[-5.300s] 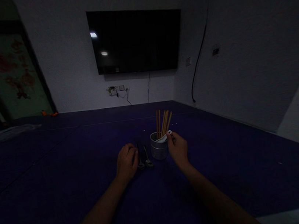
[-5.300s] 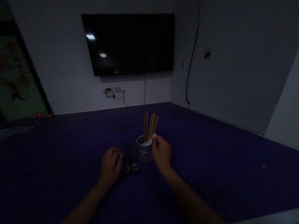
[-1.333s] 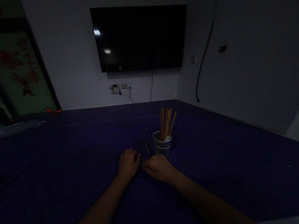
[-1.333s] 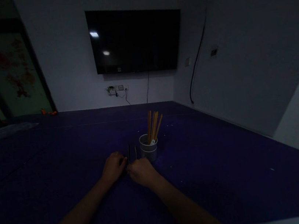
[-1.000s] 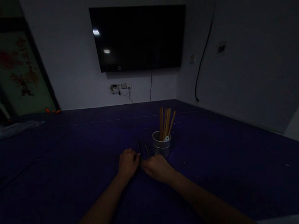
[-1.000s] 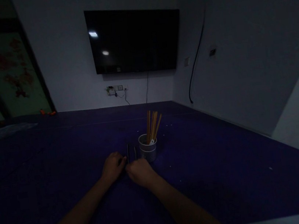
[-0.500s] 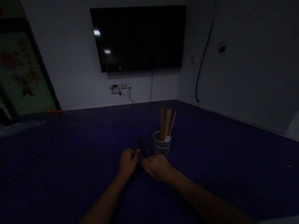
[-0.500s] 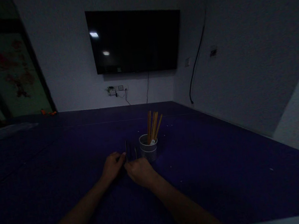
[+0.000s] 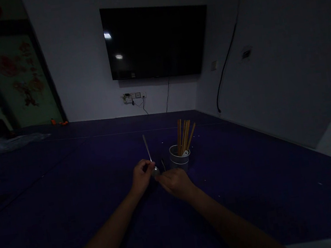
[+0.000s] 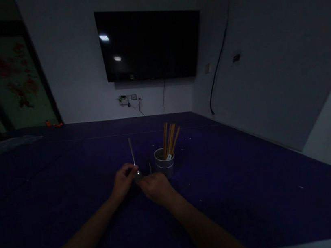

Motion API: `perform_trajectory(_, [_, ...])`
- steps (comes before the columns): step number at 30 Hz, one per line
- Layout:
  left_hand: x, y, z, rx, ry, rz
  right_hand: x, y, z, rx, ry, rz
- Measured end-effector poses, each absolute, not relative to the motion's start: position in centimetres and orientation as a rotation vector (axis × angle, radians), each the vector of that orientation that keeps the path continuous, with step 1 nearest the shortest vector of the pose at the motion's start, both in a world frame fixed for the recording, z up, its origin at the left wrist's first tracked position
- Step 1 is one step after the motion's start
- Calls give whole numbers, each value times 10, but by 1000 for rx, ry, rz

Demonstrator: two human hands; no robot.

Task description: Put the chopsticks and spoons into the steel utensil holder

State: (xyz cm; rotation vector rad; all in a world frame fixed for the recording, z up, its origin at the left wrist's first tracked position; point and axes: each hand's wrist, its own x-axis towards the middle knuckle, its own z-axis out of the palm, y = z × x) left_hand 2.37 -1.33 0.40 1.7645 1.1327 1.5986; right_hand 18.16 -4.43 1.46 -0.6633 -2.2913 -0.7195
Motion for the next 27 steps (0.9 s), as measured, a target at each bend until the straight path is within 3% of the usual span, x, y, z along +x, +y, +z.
perform_trajectory(14, [21,-28,10,2868,1171,1796,187,-49,25,-834,-1702,-491])
perform_trajectory(21, [22,-28,9,2845,1252,1841,186,-53,25,-482,-1751,-507])
perform_trajectory(27, [22,-25,8,2635,1464,1843,206,-51,36,-691,-1493,-484])
